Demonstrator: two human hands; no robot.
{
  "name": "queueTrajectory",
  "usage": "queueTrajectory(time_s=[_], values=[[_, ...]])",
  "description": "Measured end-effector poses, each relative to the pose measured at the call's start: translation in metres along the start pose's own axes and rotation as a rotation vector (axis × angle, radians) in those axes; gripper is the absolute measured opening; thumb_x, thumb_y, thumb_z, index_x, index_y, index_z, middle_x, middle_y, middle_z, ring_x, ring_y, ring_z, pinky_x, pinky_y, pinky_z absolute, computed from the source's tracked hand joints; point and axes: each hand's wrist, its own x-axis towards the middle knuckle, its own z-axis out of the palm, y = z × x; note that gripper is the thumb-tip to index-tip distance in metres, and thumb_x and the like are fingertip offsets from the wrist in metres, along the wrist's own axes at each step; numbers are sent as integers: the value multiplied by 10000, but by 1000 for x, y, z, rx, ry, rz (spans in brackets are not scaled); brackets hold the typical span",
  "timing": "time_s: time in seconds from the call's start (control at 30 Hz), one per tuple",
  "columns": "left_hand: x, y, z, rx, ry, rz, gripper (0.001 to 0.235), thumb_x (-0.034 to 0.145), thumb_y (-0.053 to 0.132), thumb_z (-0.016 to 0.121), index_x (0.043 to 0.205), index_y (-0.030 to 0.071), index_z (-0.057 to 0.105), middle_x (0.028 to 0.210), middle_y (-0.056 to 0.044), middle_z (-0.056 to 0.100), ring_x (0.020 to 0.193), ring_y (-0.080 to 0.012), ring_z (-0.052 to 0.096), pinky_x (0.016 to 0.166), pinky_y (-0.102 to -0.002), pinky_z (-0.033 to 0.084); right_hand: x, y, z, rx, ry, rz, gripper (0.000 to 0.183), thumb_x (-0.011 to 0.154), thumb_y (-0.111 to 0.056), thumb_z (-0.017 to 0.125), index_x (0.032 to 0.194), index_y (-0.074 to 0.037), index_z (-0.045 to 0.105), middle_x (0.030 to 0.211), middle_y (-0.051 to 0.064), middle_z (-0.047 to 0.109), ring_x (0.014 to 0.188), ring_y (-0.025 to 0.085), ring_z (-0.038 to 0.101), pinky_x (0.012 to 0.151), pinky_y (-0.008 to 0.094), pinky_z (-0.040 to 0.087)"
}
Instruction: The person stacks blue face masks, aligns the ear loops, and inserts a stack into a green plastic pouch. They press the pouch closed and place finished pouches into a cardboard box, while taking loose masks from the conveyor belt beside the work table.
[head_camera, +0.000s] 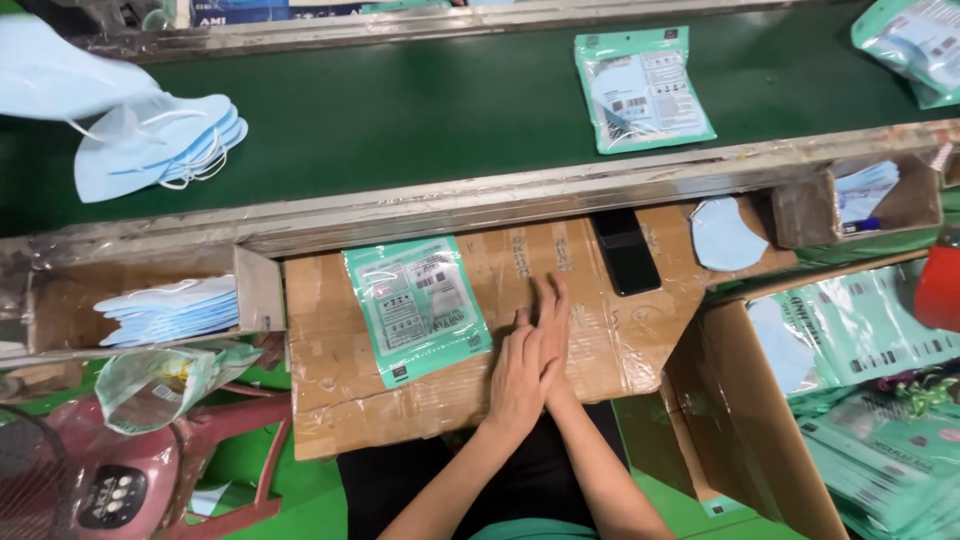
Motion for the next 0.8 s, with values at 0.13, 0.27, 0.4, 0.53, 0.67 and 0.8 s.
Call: queueTrajectory(time_s=[0.13,0.27,0.4,0.53,0.67,0.8], values=[[-39,-24,27,135,-48,98,589,827,98,789,1331,-82,543,1349,-254,514,1058,-379,572,928,-450,521,-1,0,1,2,3,15,499,950,-136,610,1432,-71,498,1550,234,368,1406,456,400,1144,523,365],[-30,-10,8,154,-46,117,468,886,93,783,1281,-11,556,1336,-223,508,1149,-369,562,998,-442,516,1,7,6,-76,15,-31,506,940,-138,619,1425,-65,494,1536,228,389,1376,443,432,1123,549,350],[-2,7,-3,-2,30,-7,574,821,46,763,1319,-107,524,1324,-265,535,1193,-438,535,1004,-484,482,-1,2,3,-75,-1,21,517,897,-133,649,1391,-70,507,1523,227,391,1333,444,449,1091,536,363],[-28,-7,9,87,-11,39,570,817,79,770,1313,-80,537,1295,-245,546,1154,-426,547,999,-478,480,-2,2,-2,-59,12,-11,512,907,-120,630,1406,-87,520,1530,213,393,1317,411,480,1108,515,376],[-57,-26,20,101,-117,-27,367,927,109,770,1218,27,564,1212,-155,580,1143,-366,579,1003,-433,493,-2,3,0,-107,-4,-86,521,929,-122,633,1433,-86,505,1532,207,389,1324,394,487,1094,514,369],[-5,21,-21,-10,53,69,527,819,31,725,1298,-80,534,1307,-261,559,1193,-437,548,1010,-452,474,-5,13,5,-113,0,-66,543,880,-114,657,1400,-71,504,1525,213,387,1323,406,472,1068,522,362]])
